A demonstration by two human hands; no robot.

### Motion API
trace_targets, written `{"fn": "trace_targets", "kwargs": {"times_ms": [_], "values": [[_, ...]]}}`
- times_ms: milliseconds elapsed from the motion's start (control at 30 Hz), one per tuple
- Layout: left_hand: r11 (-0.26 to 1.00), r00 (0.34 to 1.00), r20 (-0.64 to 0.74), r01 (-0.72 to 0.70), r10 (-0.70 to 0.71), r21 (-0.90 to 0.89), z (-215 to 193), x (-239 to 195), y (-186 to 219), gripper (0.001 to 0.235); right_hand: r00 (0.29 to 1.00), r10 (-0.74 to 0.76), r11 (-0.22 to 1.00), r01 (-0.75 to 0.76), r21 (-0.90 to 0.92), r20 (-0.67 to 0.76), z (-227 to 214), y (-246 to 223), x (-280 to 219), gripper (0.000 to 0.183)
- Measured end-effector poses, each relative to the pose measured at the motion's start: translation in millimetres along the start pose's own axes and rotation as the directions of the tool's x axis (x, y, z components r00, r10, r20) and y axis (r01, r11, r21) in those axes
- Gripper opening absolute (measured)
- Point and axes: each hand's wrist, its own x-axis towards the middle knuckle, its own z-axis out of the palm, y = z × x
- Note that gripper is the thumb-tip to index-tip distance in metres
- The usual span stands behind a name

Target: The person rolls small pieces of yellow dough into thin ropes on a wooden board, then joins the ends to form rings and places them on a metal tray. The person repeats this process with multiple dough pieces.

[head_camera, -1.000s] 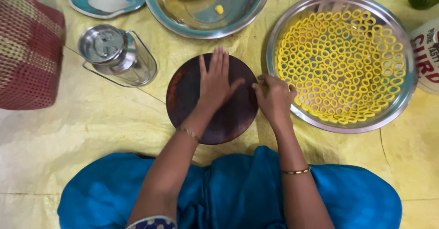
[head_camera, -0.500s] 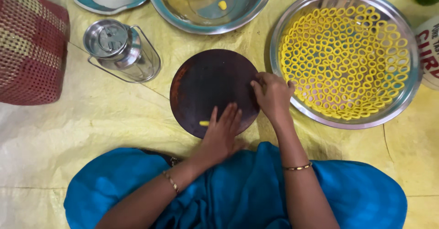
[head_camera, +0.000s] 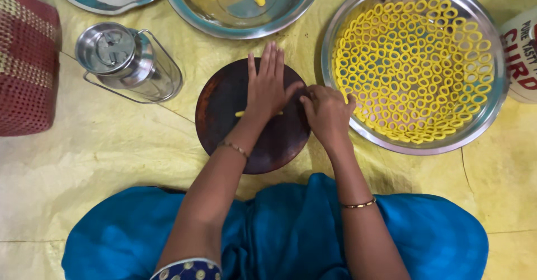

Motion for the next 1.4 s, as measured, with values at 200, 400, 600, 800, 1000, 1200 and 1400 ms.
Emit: {"fn": "trace_targets", "kwargs": {"times_ms": [200, 400, 600, 800, 1000, 1200, 1400], "values": [[0.996, 0.995, 0.059, -0.081, 0.083, -0.04, -3.9, -24.6, 10.8, 0.099, 0.999, -0.019, 0.999, 0.018, -0.028, -0.032, -0.9, 4.5, 1.5, 0.024], [0.959, 0.953, 0.15, -0.276, 0.264, 0.065, -32.7, -130.4, 35.0, 0.094, 0.998, -0.044, 0.999, 0.043, -0.02, -0.049, -0.6, -0.8, -1.8, 0.024], [0.958, 0.952, 0.124, -0.271, 0.281, -0.088, -39.3, -177.1, 42.3, 0.099, 1.0, -0.003, 1.0, 0.003, -0.013, -0.008, -4.1, -10.8, -5.3, 0.025], [0.99, 0.988, -0.081, -0.135, 0.131, -0.045, -1.4, -101.9, 34.6, 0.094, 1.0, -0.012, 1.0, 0.011, -0.004, -0.022, -4.9, -7.9, -2.8, 0.026], [0.996, 0.99, -0.143, -0.024, 0.012, -0.082, 22.2, 8.7, 5.8, 0.095, 1.0, -0.023, 0.998, 0.023, 0.064, 0.004, -9.6, -4.6, 0.6, 0.025], [0.99, 0.991, -0.079, -0.116, 0.109, -0.079, 7.3, -17.9, 11.1, 0.093, 1.0, -0.003, 0.996, 0.002, 0.087, 0.013, -11.6, -3.8, 6.1, 0.025], [0.964, 0.956, 0.125, -0.266, 0.264, -0.003, -27.6, -119.2, 35.7, 0.096, 1.0, -0.024, 0.996, 0.024, 0.085, -0.001, -7.2, -5.1, 0.2, 0.025]]}}
